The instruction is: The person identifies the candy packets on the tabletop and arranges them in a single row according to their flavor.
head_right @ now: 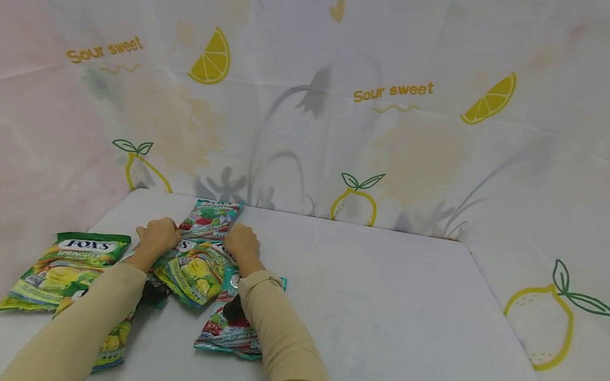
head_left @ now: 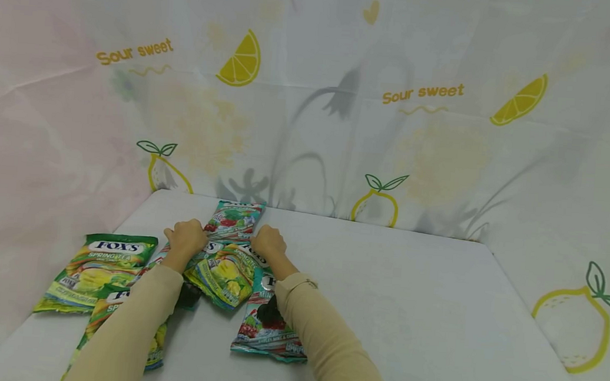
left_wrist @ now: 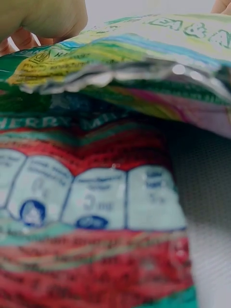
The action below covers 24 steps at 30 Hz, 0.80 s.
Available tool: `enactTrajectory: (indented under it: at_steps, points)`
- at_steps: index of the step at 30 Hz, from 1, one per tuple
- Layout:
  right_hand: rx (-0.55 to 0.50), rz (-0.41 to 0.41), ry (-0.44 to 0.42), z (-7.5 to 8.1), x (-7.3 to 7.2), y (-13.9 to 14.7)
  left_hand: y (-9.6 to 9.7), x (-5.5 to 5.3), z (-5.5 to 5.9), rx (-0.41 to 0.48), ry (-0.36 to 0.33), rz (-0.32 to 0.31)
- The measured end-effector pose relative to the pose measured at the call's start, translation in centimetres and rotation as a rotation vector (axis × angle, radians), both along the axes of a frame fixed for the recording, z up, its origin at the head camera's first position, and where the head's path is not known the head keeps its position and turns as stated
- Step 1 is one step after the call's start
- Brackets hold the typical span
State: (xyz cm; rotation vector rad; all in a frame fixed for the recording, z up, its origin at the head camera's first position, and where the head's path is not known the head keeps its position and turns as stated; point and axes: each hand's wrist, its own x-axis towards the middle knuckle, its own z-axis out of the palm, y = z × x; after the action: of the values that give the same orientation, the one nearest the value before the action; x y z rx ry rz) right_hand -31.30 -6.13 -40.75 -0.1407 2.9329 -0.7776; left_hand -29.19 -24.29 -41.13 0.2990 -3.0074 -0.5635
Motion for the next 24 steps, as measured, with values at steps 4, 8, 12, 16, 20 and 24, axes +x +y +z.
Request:
enactTrajectory:
  at_steps: [4,8,12,16,20,24]
  points:
    - [0.021,0.009,-0.005,0.09,0.06,0.07,-0.15,0.05,-0.26,0.014,0.014,0.007]
    - [0.010,0.020,0.004,0.15,0.07,0.16,-0.15,0.27,-0.47,0.034,0.050,0.018]
    - [-0.047,0.033,0.017,0.08,0.02,0.22,0.01,0.48,-0.68,0.054,0.099,0.036]
    - [-0.083,0.046,0.025,0.06,0.06,0.34,0.11,0.56,-0.81,0.062,0.135,0.043]
    - [-0.096,0.061,0.027,0.19,0.17,0.51,0.20,0.64,-0.80,0.061,0.153,0.049]
    - [-0.109,0.084,0.021,0.32,0.16,0.71,0.39,0.81,-0.72,0.072,0.165,0.052]
